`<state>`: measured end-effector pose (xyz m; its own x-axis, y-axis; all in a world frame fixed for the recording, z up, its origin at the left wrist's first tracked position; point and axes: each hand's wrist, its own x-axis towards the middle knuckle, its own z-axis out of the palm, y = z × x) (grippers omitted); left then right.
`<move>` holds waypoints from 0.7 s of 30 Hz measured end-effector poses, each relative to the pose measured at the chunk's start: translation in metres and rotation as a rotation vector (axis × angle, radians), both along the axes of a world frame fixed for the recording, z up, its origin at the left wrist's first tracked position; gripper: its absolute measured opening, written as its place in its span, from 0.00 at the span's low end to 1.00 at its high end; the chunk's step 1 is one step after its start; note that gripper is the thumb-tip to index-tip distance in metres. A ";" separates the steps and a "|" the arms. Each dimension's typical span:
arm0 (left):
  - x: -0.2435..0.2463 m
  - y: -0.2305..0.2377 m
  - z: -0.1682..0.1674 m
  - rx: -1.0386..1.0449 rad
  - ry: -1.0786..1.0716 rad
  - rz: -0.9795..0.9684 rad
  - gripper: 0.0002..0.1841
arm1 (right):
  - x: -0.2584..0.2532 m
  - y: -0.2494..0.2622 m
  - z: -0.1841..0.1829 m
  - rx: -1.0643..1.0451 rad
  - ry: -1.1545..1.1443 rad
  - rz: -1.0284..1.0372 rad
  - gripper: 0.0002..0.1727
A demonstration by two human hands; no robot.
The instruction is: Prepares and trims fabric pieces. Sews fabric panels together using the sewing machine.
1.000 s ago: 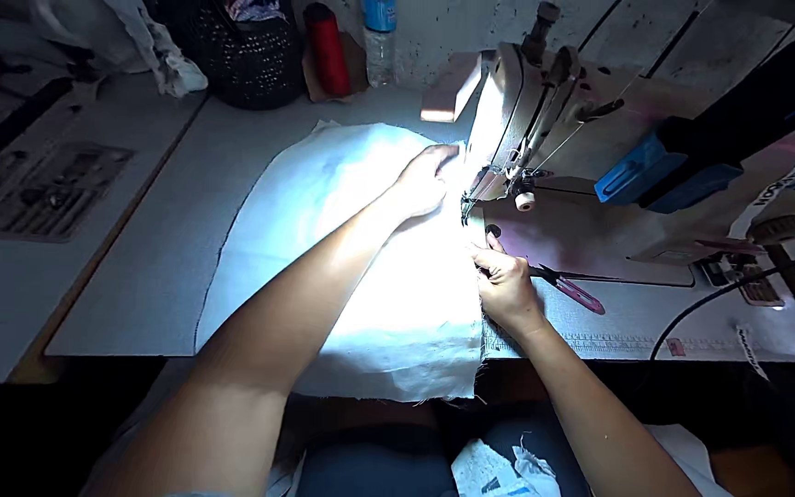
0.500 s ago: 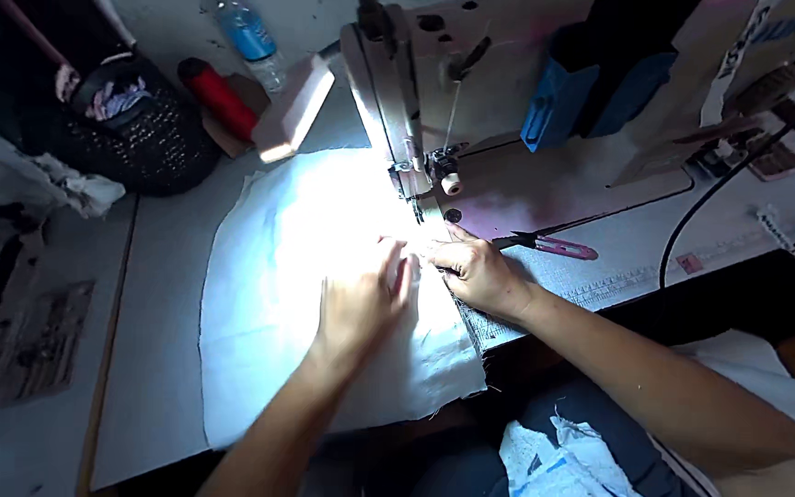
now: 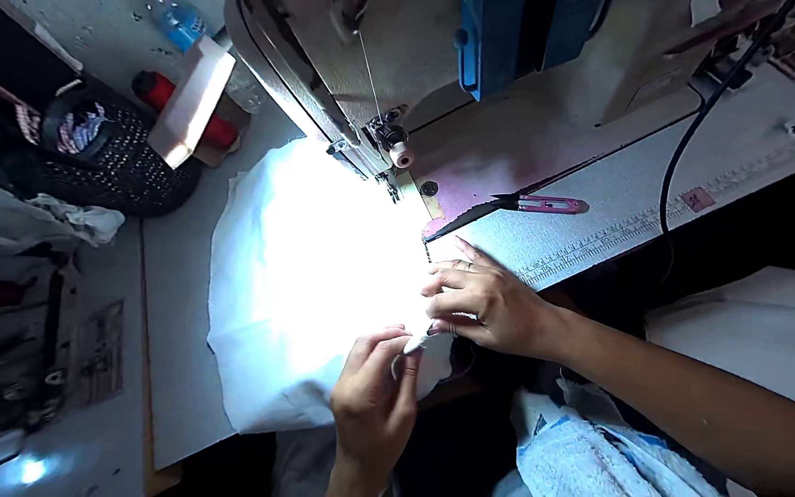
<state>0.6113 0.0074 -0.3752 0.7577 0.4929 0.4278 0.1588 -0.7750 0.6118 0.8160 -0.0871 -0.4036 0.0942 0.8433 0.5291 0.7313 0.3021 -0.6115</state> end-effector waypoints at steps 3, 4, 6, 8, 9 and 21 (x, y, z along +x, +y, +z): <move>-0.008 0.014 0.011 -0.283 -0.079 -0.009 0.09 | -0.028 -0.030 0.005 0.109 0.340 -0.171 0.11; -0.011 0.017 0.013 -0.349 -0.083 -0.026 0.10 | -0.037 -0.039 0.004 0.122 0.473 -0.247 0.10; -0.014 0.018 0.015 -0.398 -0.065 -0.062 0.12 | -0.052 -0.053 0.000 -0.002 0.740 -0.308 0.12; -0.017 0.014 0.012 -0.375 -0.021 -0.096 0.13 | -0.060 -0.059 -0.004 -0.158 0.955 -0.228 0.15; -0.018 0.011 0.009 -0.336 -0.002 -0.098 0.14 | -0.062 -0.060 -0.007 -0.202 1.006 -0.187 0.16; -0.031 -0.050 -0.094 0.669 0.061 0.275 0.23 | -0.062 -0.047 -0.050 -0.612 1.224 -0.287 0.28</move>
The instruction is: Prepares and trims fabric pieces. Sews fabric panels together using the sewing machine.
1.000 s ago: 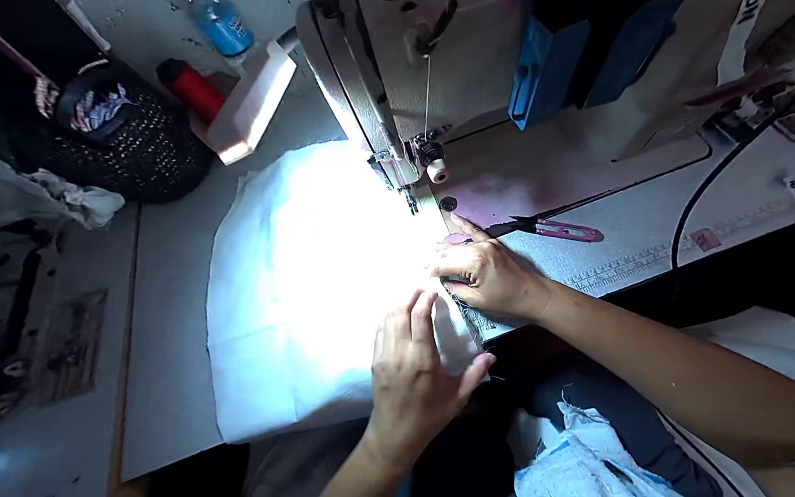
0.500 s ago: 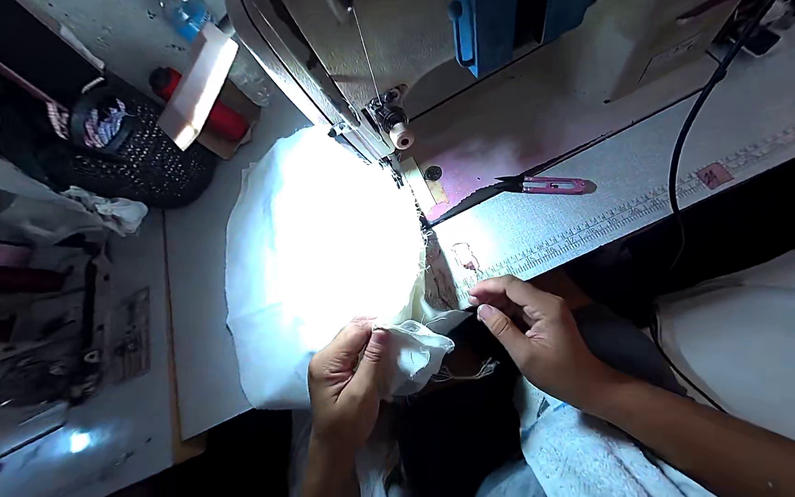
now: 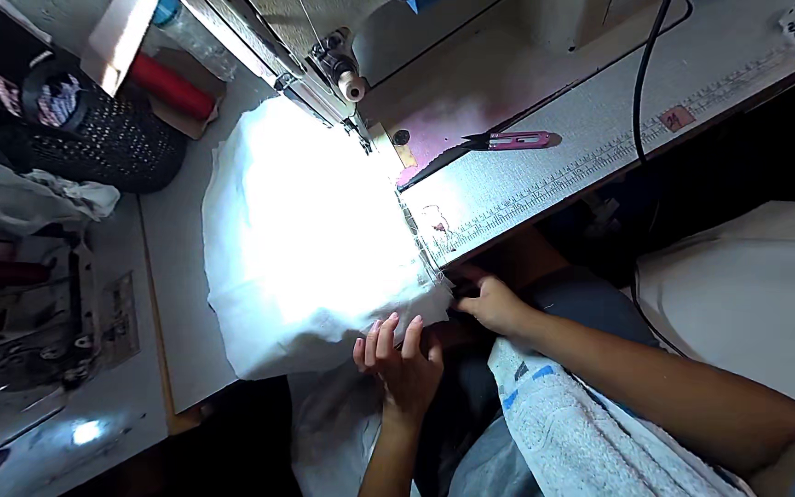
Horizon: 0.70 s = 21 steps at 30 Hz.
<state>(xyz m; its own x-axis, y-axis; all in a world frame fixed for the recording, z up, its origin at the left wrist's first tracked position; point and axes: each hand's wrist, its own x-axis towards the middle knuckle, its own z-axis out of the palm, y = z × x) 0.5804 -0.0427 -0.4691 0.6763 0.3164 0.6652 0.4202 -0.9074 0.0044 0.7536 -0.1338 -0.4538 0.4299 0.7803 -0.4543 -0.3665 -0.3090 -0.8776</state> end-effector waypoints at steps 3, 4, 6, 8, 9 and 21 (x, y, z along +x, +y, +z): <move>0.009 0.007 -0.011 0.137 -0.050 0.070 0.20 | -0.002 -0.003 -0.008 0.128 -0.162 -0.004 0.07; 0.010 0.008 -0.007 0.129 -0.052 0.075 0.18 | -0.005 -0.008 -0.007 0.157 -0.192 0.008 0.04; 0.007 0.007 0.006 0.095 -0.064 0.027 0.13 | -0.012 -0.020 0.002 0.202 -0.197 0.039 0.04; -0.001 0.002 0.017 0.052 -0.073 -0.032 0.12 | -0.014 -0.030 0.013 0.232 -0.167 0.060 0.06; -0.005 0.001 0.023 0.029 -0.059 -0.057 0.13 | -0.014 -0.032 0.018 0.242 -0.143 0.064 0.07; -0.009 -0.011 0.048 -0.167 -0.034 -0.165 0.12 | -0.018 -0.039 0.033 0.297 0.056 0.023 0.05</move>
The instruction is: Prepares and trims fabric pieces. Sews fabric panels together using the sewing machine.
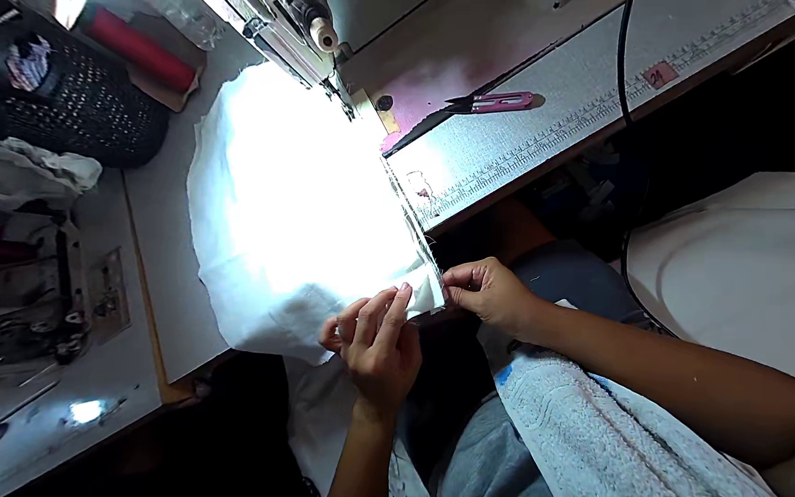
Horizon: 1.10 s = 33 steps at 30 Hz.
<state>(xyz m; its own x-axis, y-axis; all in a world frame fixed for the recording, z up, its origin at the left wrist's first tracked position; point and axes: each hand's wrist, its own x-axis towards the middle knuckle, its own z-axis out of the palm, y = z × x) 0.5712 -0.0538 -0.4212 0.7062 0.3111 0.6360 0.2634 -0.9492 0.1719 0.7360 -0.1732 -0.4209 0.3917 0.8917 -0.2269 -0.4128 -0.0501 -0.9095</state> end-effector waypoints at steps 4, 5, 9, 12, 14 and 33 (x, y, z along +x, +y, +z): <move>0.008 -0.011 0.000 0.005 -0.128 -0.047 0.07 | 0.000 -0.003 0.004 0.009 0.015 0.004 0.06; 0.009 -0.012 0.001 0.002 -0.159 -0.063 0.07 | 0.000 -0.003 0.004 0.021 0.019 0.008 0.06; 0.010 -0.013 -0.005 -0.054 -0.147 -0.142 0.07 | -0.001 -0.004 0.004 0.059 0.026 -0.001 0.06; 0.011 -0.010 -0.011 -0.116 -0.097 -0.193 0.08 | -0.002 -0.004 0.006 0.063 -0.032 0.011 0.06; 0.011 -0.011 -0.011 -0.136 -0.078 -0.199 0.10 | -0.001 -0.005 0.004 0.085 -0.077 0.017 0.05; 0.010 -0.012 0.002 -0.775 -0.299 -0.257 0.08 | -0.009 -0.011 0.013 0.168 -0.650 -0.075 0.08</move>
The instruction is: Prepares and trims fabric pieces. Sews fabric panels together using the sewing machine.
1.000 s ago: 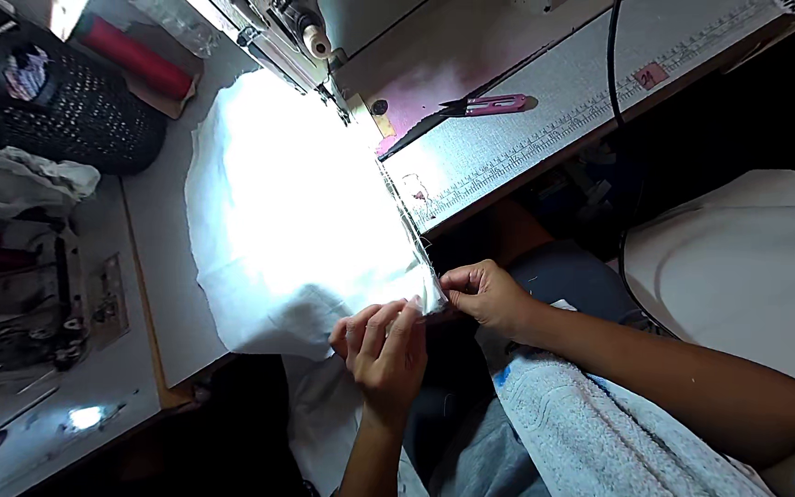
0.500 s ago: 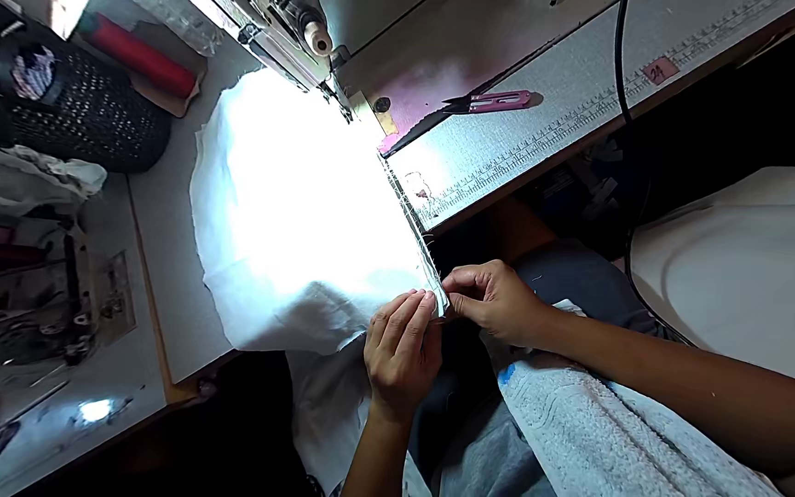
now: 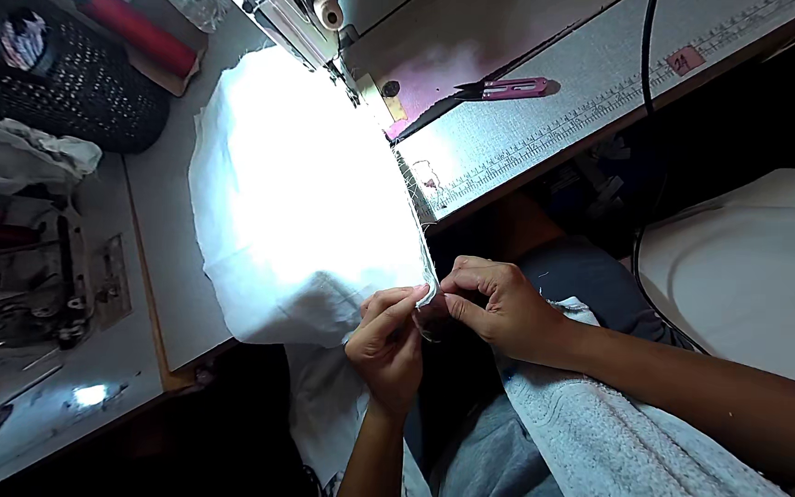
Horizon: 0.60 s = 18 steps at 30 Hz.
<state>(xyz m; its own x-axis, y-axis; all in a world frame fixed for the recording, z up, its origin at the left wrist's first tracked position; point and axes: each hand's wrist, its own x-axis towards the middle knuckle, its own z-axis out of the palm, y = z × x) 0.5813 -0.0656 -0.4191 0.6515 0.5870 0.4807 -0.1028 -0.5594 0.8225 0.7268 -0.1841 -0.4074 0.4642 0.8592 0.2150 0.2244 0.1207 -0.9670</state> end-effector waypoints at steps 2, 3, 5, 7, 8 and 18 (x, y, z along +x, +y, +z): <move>0.001 -0.001 0.003 -0.182 -0.040 -0.012 0.06 | -0.002 0.002 0.000 0.020 0.011 -0.005 0.08; 0.001 -0.001 0.005 -0.259 -0.063 -0.020 0.06 | -0.003 0.003 0.000 0.029 0.014 -0.004 0.08; 0.000 -0.002 0.007 -0.345 -0.090 -0.022 0.06 | -0.005 0.004 -0.002 0.038 0.010 -0.004 0.09; -0.001 -0.004 0.007 -0.345 -0.091 -0.005 0.06 | -0.008 0.006 -0.005 0.040 -0.011 -0.011 0.09; -0.001 -0.005 0.007 -0.315 -0.086 0.001 0.06 | -0.009 0.007 -0.006 0.038 -0.024 -0.013 0.09; -0.003 -0.014 -0.005 0.424 0.000 0.194 0.05 | -0.008 0.003 -0.001 0.063 -0.161 -0.040 0.10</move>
